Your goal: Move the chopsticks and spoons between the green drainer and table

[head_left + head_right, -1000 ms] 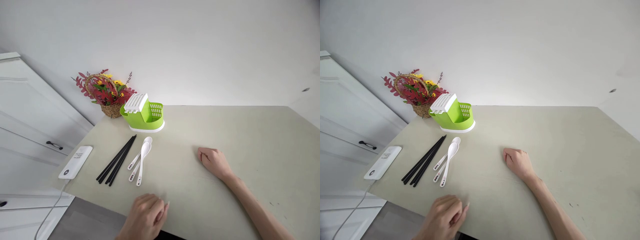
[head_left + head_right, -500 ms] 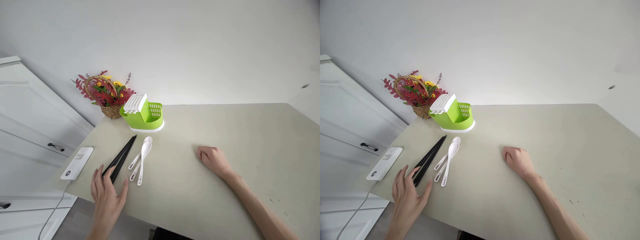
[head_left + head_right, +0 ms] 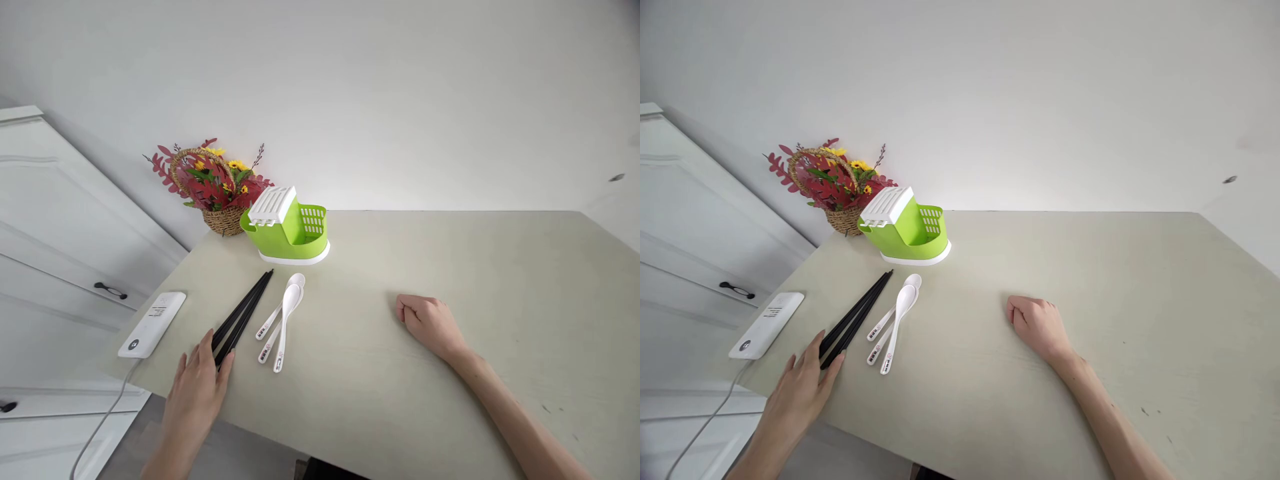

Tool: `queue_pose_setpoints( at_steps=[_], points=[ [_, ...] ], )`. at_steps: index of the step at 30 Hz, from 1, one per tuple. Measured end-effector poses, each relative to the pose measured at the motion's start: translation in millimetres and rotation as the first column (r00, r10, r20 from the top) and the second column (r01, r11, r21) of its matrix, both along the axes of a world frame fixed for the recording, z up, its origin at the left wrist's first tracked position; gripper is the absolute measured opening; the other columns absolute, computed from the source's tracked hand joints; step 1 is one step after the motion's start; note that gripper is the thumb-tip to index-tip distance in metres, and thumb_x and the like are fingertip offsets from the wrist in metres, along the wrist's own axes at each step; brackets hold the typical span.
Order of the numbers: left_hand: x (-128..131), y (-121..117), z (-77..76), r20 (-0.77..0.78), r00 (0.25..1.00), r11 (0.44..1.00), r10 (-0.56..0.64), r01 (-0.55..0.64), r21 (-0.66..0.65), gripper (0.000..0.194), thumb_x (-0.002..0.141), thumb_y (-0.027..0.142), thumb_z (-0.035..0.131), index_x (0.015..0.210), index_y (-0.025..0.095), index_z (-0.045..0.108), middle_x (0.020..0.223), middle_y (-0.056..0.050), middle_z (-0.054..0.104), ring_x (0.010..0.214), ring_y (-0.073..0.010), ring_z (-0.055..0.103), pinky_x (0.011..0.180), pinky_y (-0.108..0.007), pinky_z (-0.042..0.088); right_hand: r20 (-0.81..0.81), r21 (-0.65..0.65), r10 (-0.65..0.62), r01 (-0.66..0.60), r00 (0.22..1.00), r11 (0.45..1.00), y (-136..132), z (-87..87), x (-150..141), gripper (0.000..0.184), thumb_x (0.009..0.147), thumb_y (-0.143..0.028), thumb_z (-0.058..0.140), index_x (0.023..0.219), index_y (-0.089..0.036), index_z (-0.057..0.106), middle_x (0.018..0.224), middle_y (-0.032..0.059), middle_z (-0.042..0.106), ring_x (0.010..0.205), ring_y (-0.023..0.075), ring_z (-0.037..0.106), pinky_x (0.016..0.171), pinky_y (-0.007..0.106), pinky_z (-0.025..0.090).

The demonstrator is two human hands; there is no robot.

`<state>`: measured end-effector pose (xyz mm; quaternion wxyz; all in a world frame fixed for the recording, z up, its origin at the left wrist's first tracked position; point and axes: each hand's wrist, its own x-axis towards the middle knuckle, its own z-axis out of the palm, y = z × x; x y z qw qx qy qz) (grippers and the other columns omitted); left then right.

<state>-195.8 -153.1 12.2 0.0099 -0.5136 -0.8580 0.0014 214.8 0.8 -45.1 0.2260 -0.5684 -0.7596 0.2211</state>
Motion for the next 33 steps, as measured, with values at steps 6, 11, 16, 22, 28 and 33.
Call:
queue_pose_setpoints(
  at_steps=[6,11,16,22,28,33],
  points=[
    [25.1,17.1,39.3,-0.078,0.996,0.959,0.053,-0.073,-0.273,0.056,0.108,0.033,0.031,0.157,0.011,0.045,0.119,-0.02,0.076,0.117,-0.0393,0.07,0.087,-0.047,0.055,0.004,0.003,0.004,-0.004,1.0,1.0,0.1,-1.0,1.5,0.017,0.078,-0.018,0.039,0.066,-0.024,0.048,0.059,-0.0037,0.049,0.056,0.0142,0.037,0.058,0.025,0.029],
    [33.6,30.1,55.8,-0.173,0.985,0.912,-0.024,-0.049,-0.407,0.049,0.106,0.023,0.035,0.151,0.011,0.052,0.1,-0.017,0.077,0.093,-0.0359,0.075,0.074,-0.04,0.051,0.002,0.008,-0.003,0.003,1.0,1.0,0.1,-2.2,1.6,0.017,0.077,-0.017,0.039,0.066,-0.025,0.048,0.058,-0.0041,0.048,0.056,0.0146,0.034,0.058,0.025,0.028],
    [31.3,35.7,57.8,-0.234,0.966,0.898,-0.109,-0.005,-0.441,0.045,0.102,0.015,0.034,0.138,0.011,0.061,0.099,-0.019,0.075,0.098,-0.0366,0.074,0.069,-0.037,0.047,0.001,0.018,-0.009,0.009,1.0,1.0,0.2,-2.0,0.3,0.019,0.077,-0.017,0.039,0.065,-0.025,0.051,0.059,-0.0039,0.05,0.055,0.0141,0.039,0.058,0.024,0.029],
    [31.5,41.9,61.1,-0.271,0.95,0.896,-0.157,0.022,-0.444,0.041,0.101,0.011,0.032,0.119,0.013,0.069,0.095,-0.019,0.074,0.096,-0.0378,0.074,0.068,-0.037,0.045,0.001,0.032,-0.01,0.01,1.0,0.999,0.0,-2.1,0.0,0.019,0.078,-0.016,0.04,0.066,-0.025,0.052,0.06,-0.0032,0.052,0.055,0.0142,0.04,0.058,0.024,0.029],
    [29.3,48.7,60.3,-0.261,0.946,0.892,-0.192,0.057,-0.449,0.036,0.099,0.008,0.034,0.102,0.013,0.069,0.092,-0.019,0.073,0.089,-0.0365,0.074,0.064,-0.035,0.042,-0.011,0.045,-0.002,0.003,1.0,0.999,0.5,-1.8,-0.7,0.02,0.078,-0.016,0.04,0.066,-0.024,0.053,0.061,-0.0025,0.053,0.055,0.0142,0.04,0.059,0.025,0.03],
    [27.0,50.4,58.3,-0.25,0.942,0.89,-0.226,0.095,-0.447,0.033,0.096,0.006,0.036,0.097,0.014,0.068,0.091,-0.019,0.072,0.088,-0.0362,0.073,0.063,-0.035,0.039,-0.01,0.044,0.006,-0.005,1.0,0.999,0.7,-0.9,-0.2,0.02,0.079,-0.016,0.04,0.066,-0.024,0.053,0.06,-0.0025,0.053,0.056,0.0144,0.041,0.059,0.025,0.031]
  ],
)
